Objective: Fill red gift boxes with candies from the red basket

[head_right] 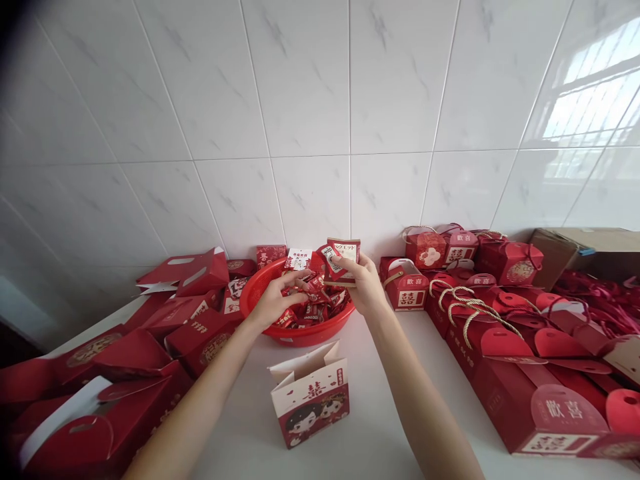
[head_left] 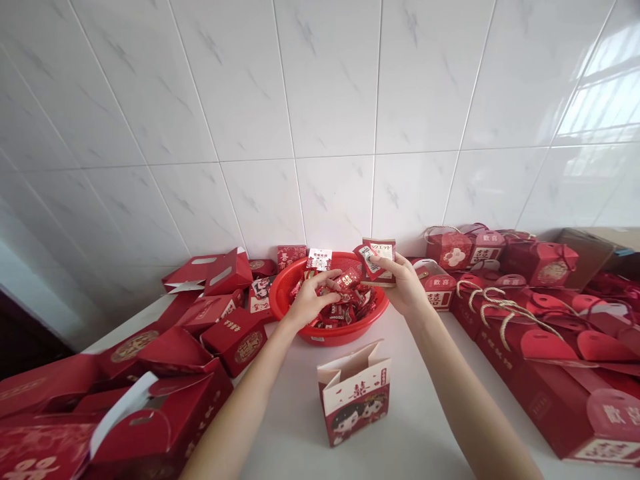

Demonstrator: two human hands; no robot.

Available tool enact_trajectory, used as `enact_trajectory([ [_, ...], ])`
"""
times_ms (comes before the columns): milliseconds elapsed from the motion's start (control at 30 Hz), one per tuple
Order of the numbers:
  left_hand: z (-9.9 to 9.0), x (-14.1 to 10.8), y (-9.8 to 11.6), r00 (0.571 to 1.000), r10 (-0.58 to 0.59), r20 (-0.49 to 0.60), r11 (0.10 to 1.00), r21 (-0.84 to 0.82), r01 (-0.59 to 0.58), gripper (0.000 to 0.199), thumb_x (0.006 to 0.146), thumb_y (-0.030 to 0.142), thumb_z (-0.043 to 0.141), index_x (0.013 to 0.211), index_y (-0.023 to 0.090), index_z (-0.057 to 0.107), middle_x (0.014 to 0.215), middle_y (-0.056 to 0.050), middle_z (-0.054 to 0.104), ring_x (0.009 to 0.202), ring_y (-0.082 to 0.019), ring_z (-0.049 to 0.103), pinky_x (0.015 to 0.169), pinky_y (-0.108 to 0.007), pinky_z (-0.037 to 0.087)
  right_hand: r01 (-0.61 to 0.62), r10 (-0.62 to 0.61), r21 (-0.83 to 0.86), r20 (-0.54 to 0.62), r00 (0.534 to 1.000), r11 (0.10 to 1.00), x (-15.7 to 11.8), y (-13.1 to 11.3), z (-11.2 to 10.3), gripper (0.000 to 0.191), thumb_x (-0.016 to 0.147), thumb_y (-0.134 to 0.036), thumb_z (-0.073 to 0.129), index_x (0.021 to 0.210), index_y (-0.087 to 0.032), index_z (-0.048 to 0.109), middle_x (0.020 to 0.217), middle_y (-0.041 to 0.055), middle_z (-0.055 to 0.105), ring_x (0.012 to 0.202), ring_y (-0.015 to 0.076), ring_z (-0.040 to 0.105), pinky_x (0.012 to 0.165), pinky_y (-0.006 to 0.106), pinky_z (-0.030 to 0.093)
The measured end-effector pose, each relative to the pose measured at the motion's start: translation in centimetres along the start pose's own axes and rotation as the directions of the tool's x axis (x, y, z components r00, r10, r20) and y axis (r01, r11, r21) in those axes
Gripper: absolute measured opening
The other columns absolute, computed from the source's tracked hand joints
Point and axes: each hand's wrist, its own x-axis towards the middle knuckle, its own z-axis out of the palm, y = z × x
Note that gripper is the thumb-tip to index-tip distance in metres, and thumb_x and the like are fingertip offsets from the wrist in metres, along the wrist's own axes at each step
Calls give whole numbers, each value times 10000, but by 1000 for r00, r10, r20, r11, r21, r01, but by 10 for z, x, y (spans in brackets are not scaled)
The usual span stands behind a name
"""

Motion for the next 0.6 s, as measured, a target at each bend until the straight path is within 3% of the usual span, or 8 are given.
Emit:
enact_trajectory([
  [133,5,-4,6,969,202,-142,979,25,-200,168,740,236,697,878,203,787,921,-47,743,866,-206,666,798,-331,527,-119,119,-7,72,990,993,0,0,-1,264,583,-227,883,808,-167,759,777,32,775,670,185,713,620,293,610],
  [300,3,-5,13,820,465,-333,884,126,-450,112,800,198,669,787,218,779,892,-32,714,816,-167,649,683,-276,512,-217,207,34,179,962,976,0,0,-1,262,622,-204,867,859,-161,762,816,43,789,671,180,722,608,270,608],
  [467,-1,-8,18,691,609,-389,792,254,-555,126,838,169,671,804,229,777,924,-26,691,842,-157,646,716,-278,519,-251,246,0,189,951,968,-1,4,-1,267,660,-197,852,906,-155,758,876,59,797,725,200,739,662,304,617],
  [533,-1,-10,20,676,628,-386,778,294,-555,129,847,182,674,806,238,782,939,-29,686,848,-160,640,718,-284,517,-252,250,-17,194,949,968,-3,5,1,268,660,-213,859,903,-162,756,891,57,796,744,208,744,681,315,614],
  [600,1,-13,23,692,619,-373,786,293,-545,124,842,200,681,796,246,787,944,-33,678,845,-164,631,698,-279,507,-238,241,-38,196,951,971,-5,5,4,281,650,-238,874,895,-169,756,892,51,794,757,210,746,692,318,612],
])
